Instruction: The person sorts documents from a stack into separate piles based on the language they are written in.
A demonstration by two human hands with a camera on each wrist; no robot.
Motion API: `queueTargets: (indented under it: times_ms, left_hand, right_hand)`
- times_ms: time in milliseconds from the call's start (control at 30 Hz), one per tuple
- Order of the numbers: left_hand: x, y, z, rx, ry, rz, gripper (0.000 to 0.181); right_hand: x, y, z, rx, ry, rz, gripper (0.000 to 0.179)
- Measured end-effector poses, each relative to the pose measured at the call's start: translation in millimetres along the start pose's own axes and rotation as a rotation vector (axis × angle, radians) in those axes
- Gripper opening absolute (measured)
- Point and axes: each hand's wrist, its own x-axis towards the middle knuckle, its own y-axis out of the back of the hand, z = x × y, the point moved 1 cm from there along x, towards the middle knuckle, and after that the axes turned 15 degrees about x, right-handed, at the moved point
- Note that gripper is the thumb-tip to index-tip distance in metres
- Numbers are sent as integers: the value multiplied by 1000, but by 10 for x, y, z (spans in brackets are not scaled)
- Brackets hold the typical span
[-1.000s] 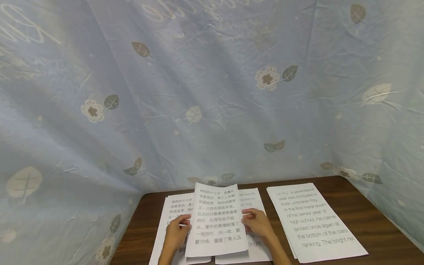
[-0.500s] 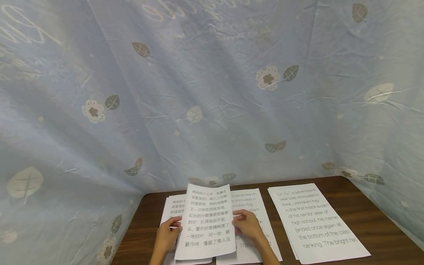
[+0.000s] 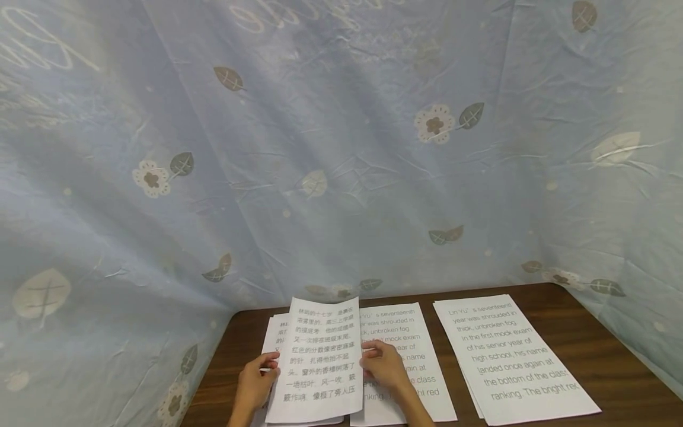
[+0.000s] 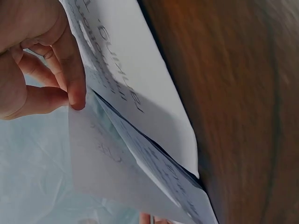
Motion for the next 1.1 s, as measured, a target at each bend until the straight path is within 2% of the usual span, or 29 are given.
queueTargets:
  times_ms: [167,333,600,1100]
  left_hand:
    - [12,58,-111,-4,0,0,33]
    - [12,126,-194,15,42,-9,32]
    - [4,208,-224,32,52,-12,32]
    - [24,294,-331,48,75,-9,30]
  right_hand:
    - [-12,-116,25,9,4,-13,43]
    - [-3,-225,64,23,11,-26,44]
    - [-18,-357,90,43,-8,-53,44]
    - [-38,-497,70,57,20,-80,41]
